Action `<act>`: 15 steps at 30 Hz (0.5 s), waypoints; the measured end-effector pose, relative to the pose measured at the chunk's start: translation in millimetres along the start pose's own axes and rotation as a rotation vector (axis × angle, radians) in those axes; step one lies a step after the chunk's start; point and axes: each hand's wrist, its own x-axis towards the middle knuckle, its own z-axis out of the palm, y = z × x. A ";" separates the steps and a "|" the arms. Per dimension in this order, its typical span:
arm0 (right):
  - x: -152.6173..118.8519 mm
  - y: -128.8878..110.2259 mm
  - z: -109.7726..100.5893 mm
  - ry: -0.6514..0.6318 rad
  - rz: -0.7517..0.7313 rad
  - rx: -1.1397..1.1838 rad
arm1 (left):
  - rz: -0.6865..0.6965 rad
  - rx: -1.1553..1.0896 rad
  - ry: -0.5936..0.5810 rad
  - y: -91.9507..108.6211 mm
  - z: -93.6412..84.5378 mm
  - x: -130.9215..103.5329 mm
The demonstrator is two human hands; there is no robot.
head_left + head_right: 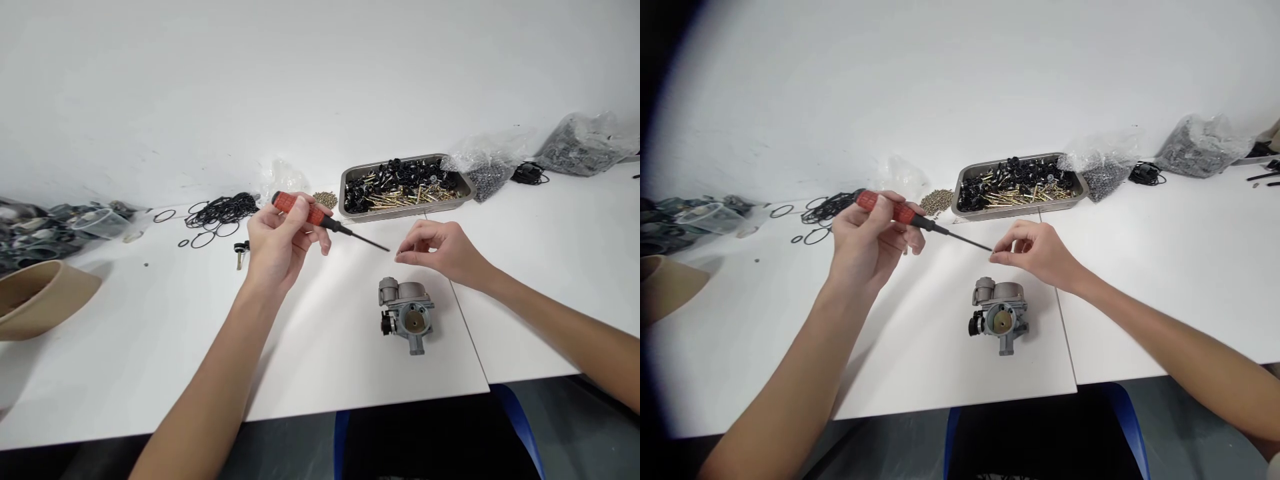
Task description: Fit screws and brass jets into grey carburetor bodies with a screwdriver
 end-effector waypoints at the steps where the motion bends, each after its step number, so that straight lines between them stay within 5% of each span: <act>1: 0.0 -0.7 -0.9 0.008 0.002 -0.010 | 0.006 -0.006 0.007 1.7 1.4 -1.6; 15: -0.2 0.9 -2.0 0.019 0.003 -0.022 | -0.010 -0.034 0.016 7.2 5.2 -5.9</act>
